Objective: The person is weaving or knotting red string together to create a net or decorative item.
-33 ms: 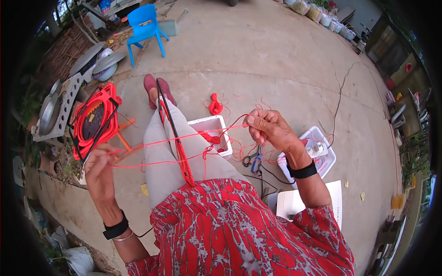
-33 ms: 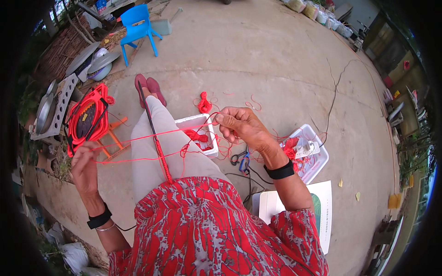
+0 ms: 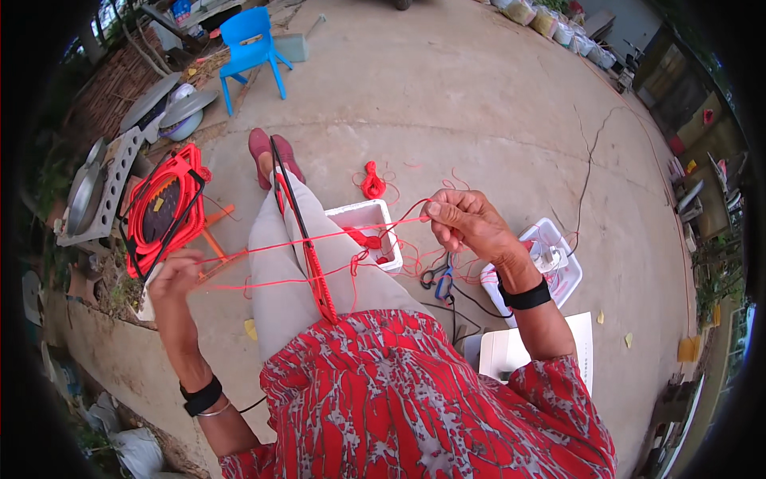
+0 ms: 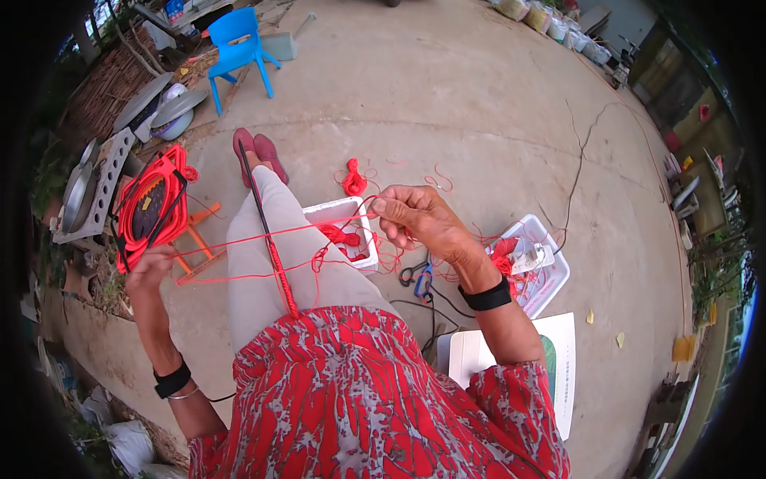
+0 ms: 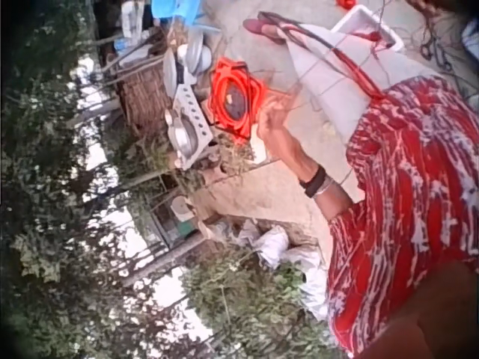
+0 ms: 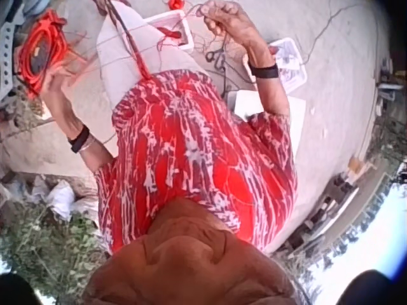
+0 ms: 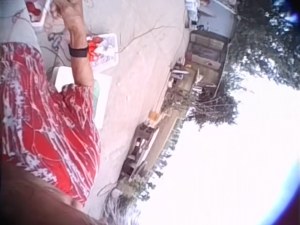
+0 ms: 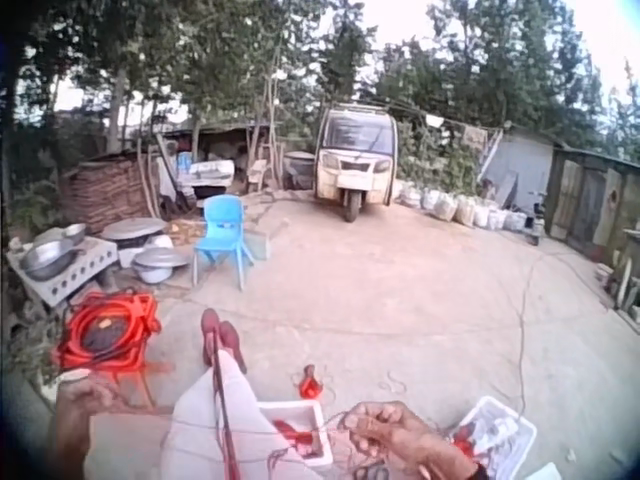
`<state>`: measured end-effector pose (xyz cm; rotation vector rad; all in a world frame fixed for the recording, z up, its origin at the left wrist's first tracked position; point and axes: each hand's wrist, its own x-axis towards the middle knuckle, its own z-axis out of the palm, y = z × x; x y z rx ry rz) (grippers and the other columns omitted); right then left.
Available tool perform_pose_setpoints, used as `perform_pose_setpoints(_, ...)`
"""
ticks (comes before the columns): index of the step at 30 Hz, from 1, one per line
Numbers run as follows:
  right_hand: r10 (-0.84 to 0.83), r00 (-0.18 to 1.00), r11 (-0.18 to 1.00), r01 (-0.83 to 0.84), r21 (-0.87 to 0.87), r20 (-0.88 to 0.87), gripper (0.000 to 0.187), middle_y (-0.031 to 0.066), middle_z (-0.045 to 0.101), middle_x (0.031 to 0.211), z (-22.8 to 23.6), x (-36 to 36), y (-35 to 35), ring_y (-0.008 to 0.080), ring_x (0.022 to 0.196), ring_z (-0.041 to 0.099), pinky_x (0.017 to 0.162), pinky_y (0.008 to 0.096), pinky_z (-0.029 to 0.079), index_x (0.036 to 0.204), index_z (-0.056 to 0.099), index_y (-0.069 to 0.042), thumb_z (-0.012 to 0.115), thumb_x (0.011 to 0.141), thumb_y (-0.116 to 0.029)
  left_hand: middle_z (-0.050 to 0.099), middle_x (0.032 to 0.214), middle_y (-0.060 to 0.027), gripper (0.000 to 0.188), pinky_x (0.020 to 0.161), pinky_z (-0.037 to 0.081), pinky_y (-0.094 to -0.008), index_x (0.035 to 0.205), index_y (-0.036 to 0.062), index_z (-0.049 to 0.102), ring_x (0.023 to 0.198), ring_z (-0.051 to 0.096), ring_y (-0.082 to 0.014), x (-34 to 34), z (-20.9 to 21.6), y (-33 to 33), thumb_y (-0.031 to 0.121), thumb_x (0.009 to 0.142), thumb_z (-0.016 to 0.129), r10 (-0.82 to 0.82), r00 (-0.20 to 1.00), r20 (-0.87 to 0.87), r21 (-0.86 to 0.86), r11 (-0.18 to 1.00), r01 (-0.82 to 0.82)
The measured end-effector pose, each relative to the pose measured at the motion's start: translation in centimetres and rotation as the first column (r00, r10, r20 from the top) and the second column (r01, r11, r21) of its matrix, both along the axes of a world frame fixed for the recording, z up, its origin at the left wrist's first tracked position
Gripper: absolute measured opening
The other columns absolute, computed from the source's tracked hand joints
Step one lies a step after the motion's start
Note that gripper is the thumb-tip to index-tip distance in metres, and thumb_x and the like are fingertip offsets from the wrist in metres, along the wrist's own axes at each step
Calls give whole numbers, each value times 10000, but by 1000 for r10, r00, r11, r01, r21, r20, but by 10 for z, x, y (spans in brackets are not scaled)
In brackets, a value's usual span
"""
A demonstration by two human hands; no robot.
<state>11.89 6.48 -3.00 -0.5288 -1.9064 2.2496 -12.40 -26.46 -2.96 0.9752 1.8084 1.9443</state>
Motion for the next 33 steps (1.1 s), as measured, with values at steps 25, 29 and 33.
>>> perform_pose_setpoints(25, -125, 992, 992, 125, 21, -9, 200, -28, 504, 555, -32, 36, 43, 40, 431, 411, 392, 197, 306, 853, 613, -65, 577, 930, -246, 371, 553, 5, 186, 846, 418, -309, 999, -29, 553, 511, 358, -122, -103, -43, -288, 117, 967, 443, 279, 834, 476, 531, 665, -525)
perform_pose_setpoints(29, -58, 998, 995, 60, 84, -19, 220, -28, 508, 562, -24, 25, 41, 35, 450, 417, 412, 195, 319, 856, 613, -54, 568, 936, -254, 639, 817, -51, 335, 802, 468, -294, 1219, -25, 521, 815, 585, -144, -115, -111, -423, 55, 895, 487, 931, 258, -257, -340, 163, -926)
perform_pose_setpoints(33, -35, 999, 996, 32, 87, 36, 227, -23, 519, 578, -11, 22, 8, 35, 464, 427, 418, 195, 327, 885, 606, -32, 564, 939, -249, 649, 1014, -71, 359, 827, 464, -267, 1202, 12, 582, 984, 600, -153, -42, -53, -117, 69, 848, 559, 703, 699, -128, -57, 699, -713)
